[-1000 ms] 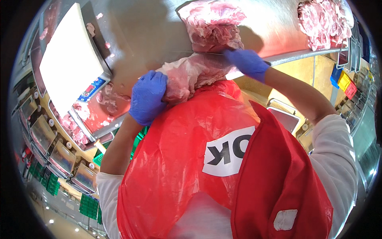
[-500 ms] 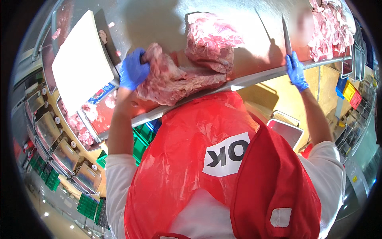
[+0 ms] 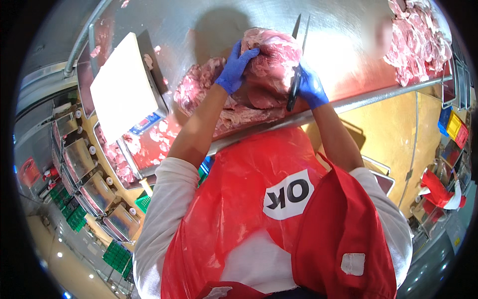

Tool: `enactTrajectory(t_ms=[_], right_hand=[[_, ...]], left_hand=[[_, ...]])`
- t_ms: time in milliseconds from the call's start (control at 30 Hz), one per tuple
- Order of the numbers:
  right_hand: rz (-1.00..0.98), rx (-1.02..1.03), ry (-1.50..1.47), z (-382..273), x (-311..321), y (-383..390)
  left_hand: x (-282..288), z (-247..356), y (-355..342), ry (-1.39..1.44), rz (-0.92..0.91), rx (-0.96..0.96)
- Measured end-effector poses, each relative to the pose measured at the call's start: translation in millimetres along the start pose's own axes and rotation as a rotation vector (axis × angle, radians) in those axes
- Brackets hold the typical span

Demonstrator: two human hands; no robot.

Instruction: The person cuts large pieces of raw meat into smaller portions using a knife on a cutting board. The cut pieces are placed into metal trays and green crates. The person also uses a digital scale to weigh portions of meat.

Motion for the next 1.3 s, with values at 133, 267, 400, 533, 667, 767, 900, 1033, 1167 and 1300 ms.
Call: enactTrajectory(t_ms=[133,267,400,533,667,767,900,1033,1167,1300], right_hand=[[-0.12,-0.039,-0.253,-33.3,-47.9,11.0],[-0.346,0.172,-0.249,-79.4,-74.8,3.9],[-0.346,0.2,-0.356,-110.4,-91.7,-12.6],[-0.346,0.158,-0.303,-98.1,-80.0,-43.4],[-0.193,0.143,-0.345,-82.0,-54.6,-70.8],[-0.104,0.179,-0.236,-99.9,-58.0,-68.4],[0.276,0.22,0.759,-138.0,-40.0,-34.6],[0.25,0.607,1.895,-126.8,-25.9,11.2],[0.258,0.523,2.207,-111.1,-30.4,-16.1],[0.234,0.434,2.343,-111.2,-7.3,-31.8]], left_hand=[[-9.4,25.7,-11.7,0.175,-0.041,-0.097],[-44.6,100.9,-30.1,0.026,-0.212,-0.255],[-75.2,151.0,-54.0,-0.166,-0.343,-0.393],[-30.7,111.8,-102.5,-0.274,-0.26,-0.408],[-20.6,81.2,-81.5,-0.444,-0.065,-0.315],[-27.1,32.5,-36.0,-1.543,-0.044,-0.706],[-61.1,-20.4,52.4,-1.703,-0.197,-0.212],[-54.5,-27.0,64.2,-1.61,-0.22,-0.186],[-52.6,-18.5,62.5,-1.614,-0.21,-0.156],[-32.4,-13.1,65.4,-1.516,-0.182,-0.125]])
Point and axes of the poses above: each hand's wrist, its own y-axis away from the middle knuckle, its own x-axis out of the back of the hand, z = x × y, the point moved 3 cm from there along -y, towards the middle knuckle, and after that the axes turned 8 degrees about -x, right-handed, at the moved point
